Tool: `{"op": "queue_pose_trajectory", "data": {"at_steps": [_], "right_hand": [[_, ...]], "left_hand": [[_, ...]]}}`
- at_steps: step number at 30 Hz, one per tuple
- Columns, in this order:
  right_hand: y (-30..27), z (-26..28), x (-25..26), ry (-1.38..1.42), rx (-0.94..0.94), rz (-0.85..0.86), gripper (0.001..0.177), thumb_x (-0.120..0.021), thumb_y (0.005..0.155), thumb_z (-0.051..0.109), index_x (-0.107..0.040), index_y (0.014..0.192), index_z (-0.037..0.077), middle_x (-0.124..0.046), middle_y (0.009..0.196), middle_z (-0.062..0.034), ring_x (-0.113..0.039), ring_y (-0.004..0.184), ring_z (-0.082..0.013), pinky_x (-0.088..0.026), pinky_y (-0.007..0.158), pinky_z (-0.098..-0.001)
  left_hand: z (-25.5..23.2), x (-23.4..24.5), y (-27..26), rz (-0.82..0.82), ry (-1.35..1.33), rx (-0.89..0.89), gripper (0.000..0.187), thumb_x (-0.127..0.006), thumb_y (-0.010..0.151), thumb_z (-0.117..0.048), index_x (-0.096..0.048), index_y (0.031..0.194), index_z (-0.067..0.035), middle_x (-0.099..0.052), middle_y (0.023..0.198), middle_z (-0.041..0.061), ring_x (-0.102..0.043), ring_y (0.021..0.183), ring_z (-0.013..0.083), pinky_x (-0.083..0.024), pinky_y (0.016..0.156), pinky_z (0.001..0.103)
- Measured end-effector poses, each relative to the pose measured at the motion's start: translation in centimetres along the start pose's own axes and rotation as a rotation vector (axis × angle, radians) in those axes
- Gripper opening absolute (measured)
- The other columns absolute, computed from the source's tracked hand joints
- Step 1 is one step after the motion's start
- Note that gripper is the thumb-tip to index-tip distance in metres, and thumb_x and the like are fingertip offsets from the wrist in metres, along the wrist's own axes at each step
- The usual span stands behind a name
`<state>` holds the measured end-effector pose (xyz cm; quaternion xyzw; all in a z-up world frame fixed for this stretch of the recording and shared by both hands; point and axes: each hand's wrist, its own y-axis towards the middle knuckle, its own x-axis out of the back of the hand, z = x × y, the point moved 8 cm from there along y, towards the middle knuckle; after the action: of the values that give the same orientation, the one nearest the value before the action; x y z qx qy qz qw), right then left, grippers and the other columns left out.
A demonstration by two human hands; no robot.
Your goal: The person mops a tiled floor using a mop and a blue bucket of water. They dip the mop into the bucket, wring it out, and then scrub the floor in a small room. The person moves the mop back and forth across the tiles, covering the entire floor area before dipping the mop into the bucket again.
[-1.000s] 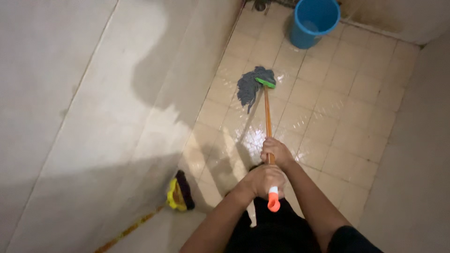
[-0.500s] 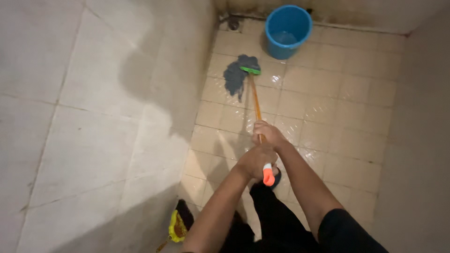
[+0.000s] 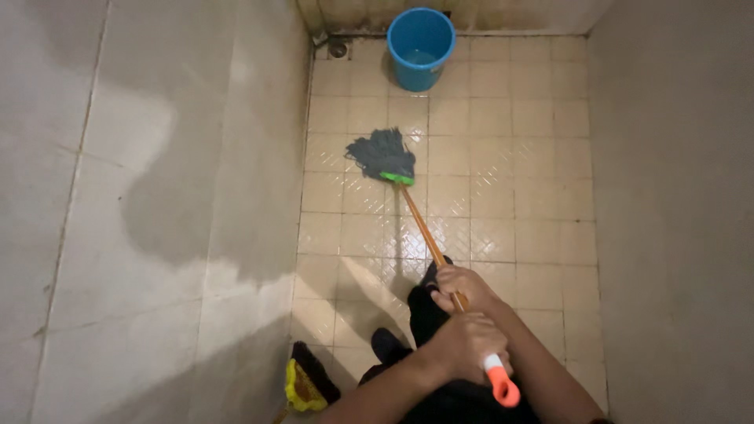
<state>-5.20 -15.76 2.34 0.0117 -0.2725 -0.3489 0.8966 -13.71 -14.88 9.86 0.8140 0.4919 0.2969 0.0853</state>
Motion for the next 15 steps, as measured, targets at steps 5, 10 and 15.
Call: {"op": "queue_pose_trajectory", "data": {"at_steps": [5, 10, 15], "right_hand": [[-4.8, 5.8, -1.2, -0.021, -0.068, 0.032, 0.037, -0.073, 0.08, -0.001, -0.043, 0.058, 0.005, -0.048, 0.059, -0.0087, -0.054, 0.063, -0.0279, -0.05, 0.062, -0.0394], [-9.1, 8.5, -2.0, 0.04, -0.011, -0.029, 0.034, -0.071, 0.079, -0.005, -0.045, 0.06, 0.007, -0.049, 0.06, -0.0081, -0.053, 0.065, -0.0286, -0.053, 0.074, -0.0406], [-10.1, 7.1, -2.9, 0.077, 0.069, -0.056, 0.035, -0.068, 0.078, -0.009, -0.042, 0.06, 0.006, -0.047, 0.06, -0.0069, -0.053, 0.066, -0.0291, -0.052, 0.072, -0.0409]], "left_hand": [[-5.6, -3.3, -3.3, 0.035, -0.132, -0.096, 0.025, -0.082, 0.08, -0.031, -0.062, 0.077, -0.016, -0.064, 0.074, 0.002, -0.066, 0.074, 0.0232, -0.051, 0.074, 0.036], [-7.4, -7.8, -6.6, 0.186, -0.212, -0.152, 0.019, -0.074, 0.072, -0.03, -0.065, 0.08, -0.016, -0.066, 0.077, 0.001, -0.068, 0.078, 0.021, -0.052, 0.079, 0.036], [-7.1, -9.7, -7.4, 0.221, -0.183, -0.206, 0.013, -0.069, 0.085, -0.028, -0.064, 0.079, -0.017, -0.065, 0.077, -0.001, -0.069, 0.081, 0.0188, -0.051, 0.08, 0.032]]}}
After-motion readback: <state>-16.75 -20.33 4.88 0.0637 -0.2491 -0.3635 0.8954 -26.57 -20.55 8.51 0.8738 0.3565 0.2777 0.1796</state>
